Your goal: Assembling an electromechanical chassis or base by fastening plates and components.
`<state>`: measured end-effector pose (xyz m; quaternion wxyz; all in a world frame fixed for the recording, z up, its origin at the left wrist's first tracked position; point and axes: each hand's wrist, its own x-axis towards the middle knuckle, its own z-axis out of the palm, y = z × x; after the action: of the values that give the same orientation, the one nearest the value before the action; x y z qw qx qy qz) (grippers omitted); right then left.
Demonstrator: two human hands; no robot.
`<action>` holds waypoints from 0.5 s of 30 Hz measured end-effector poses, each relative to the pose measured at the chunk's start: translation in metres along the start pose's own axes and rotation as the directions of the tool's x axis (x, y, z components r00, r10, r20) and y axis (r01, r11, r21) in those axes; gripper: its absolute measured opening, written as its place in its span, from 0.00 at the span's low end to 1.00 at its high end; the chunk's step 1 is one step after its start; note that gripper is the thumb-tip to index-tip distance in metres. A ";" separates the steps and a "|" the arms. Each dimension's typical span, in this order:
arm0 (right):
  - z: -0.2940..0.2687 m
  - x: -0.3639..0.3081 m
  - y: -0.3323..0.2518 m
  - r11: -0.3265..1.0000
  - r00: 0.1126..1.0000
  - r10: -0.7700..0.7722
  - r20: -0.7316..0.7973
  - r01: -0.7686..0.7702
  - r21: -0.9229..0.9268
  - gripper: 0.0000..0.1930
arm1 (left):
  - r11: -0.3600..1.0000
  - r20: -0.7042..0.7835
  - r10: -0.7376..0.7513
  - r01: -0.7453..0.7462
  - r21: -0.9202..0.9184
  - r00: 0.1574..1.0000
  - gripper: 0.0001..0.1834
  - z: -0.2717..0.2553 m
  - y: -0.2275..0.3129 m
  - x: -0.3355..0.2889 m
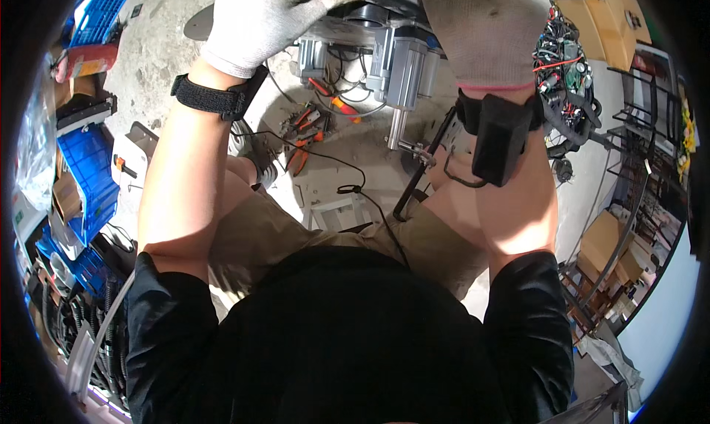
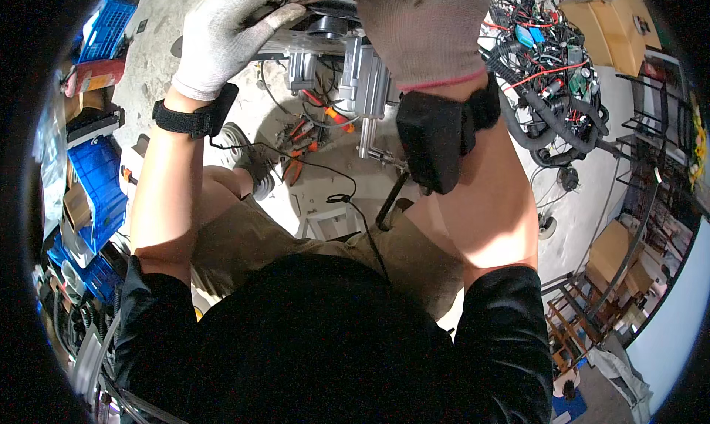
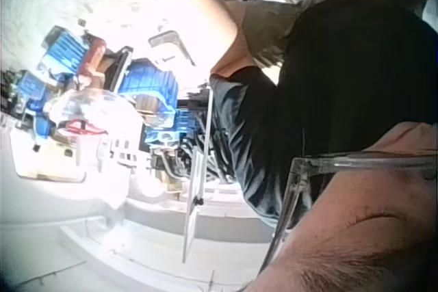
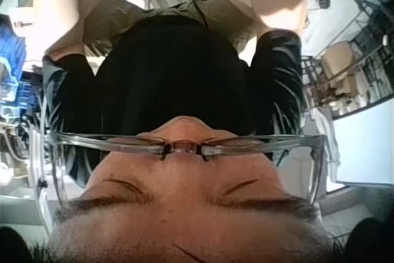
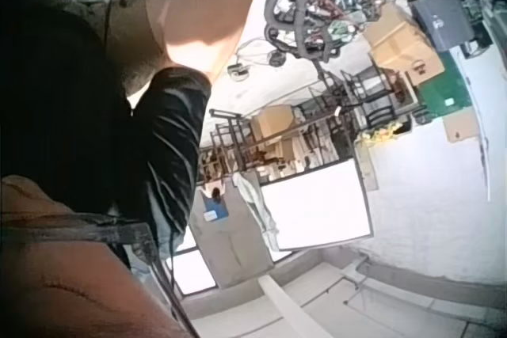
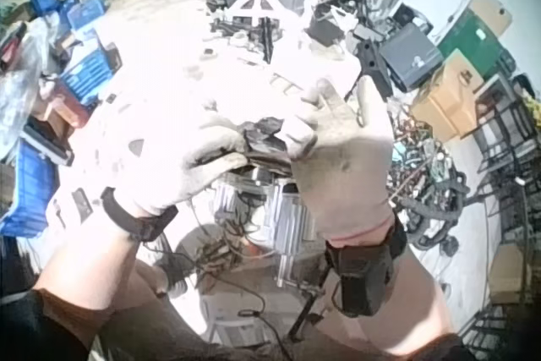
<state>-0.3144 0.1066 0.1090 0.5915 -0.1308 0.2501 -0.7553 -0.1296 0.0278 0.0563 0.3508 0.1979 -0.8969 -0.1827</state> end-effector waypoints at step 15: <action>-0.029 -0.032 -0.005 0.158 0.951 -0.309 0.014 0.066 -0.985 0.16 | 0.988 0.012 -0.152 0.151 0.043 0.988 0.11 -0.014 0.015 0.000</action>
<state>-0.3248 0.1451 0.0904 0.2454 -0.4344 0.7102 -0.4967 -0.1233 0.0376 0.0728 0.3249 0.2715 -0.8855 -0.1914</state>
